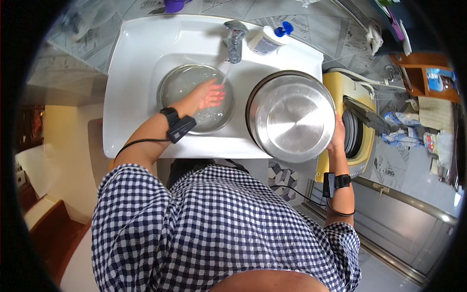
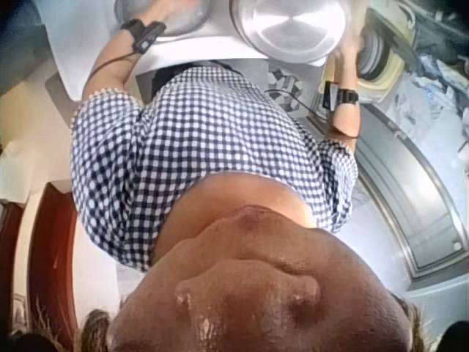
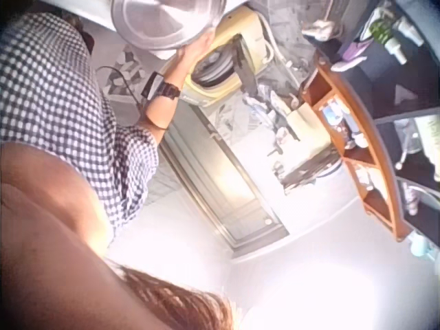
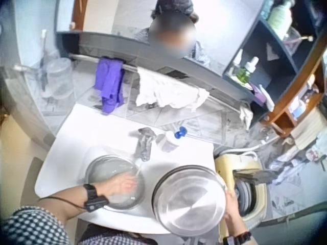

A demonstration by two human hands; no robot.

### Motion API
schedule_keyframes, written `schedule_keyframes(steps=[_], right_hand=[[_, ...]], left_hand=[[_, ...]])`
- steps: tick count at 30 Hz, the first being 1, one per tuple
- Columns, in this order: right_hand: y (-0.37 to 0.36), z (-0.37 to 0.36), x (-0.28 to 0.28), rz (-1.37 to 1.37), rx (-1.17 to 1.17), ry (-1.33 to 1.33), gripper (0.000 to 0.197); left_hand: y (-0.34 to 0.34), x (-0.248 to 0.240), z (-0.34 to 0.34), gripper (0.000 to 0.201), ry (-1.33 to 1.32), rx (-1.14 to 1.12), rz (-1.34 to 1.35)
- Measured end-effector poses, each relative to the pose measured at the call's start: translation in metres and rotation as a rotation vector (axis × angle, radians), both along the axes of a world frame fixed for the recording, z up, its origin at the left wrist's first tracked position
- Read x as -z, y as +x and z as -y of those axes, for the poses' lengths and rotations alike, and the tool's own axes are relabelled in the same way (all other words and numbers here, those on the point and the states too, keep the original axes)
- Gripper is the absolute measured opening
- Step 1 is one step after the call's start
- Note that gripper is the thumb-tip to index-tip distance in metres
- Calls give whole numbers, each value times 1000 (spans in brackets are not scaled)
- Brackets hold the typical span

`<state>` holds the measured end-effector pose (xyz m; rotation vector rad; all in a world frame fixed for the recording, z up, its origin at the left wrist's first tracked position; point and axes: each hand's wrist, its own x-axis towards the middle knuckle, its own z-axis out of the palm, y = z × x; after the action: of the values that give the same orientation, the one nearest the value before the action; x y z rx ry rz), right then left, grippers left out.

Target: The person washes a metal bowl and a spatula in a sink, scrubbing them with their hands and rinsing them with water from a faucet.

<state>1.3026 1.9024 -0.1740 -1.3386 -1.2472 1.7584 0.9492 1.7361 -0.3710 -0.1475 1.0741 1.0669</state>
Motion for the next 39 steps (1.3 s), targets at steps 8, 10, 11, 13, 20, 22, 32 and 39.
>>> schedule_keyframes(steps=[8, 10, 11, 13, 20, 22, 32, 39], right_hand=[[-9, 11, 91, 108, 74, -427, 31], [-23, 21, 91, 146, 98, -451, 30], [-30, 24, 91, 141, 91, -450, 30], [-41, 27, 89, 178, 106, -493, 31], [-41, 24, 99, 159, 186, -410, 33], [-40, 26, 92, 161, 201, -390, 33], [-27, 45, 92, -17, 462, -358, 41], [-25, 64, 79, -88, 480, -324, 44]], left_hand=[[28, -9, -44, 49, 219, -42, -110], [30, -29, -46, 47, 272, -20, -119], [28, -38, -47, 46, 330, 7, -132], [24, -37, -51, 47, 351, 70, -161], [20, -39, -74, 49, 458, 78, -254], [22, -35, -72, 46, 525, 65, -278], [122, -120, -50, 28, 1001, -163, -1466], [120, -88, -63, 29, 932, -189, -1713]])
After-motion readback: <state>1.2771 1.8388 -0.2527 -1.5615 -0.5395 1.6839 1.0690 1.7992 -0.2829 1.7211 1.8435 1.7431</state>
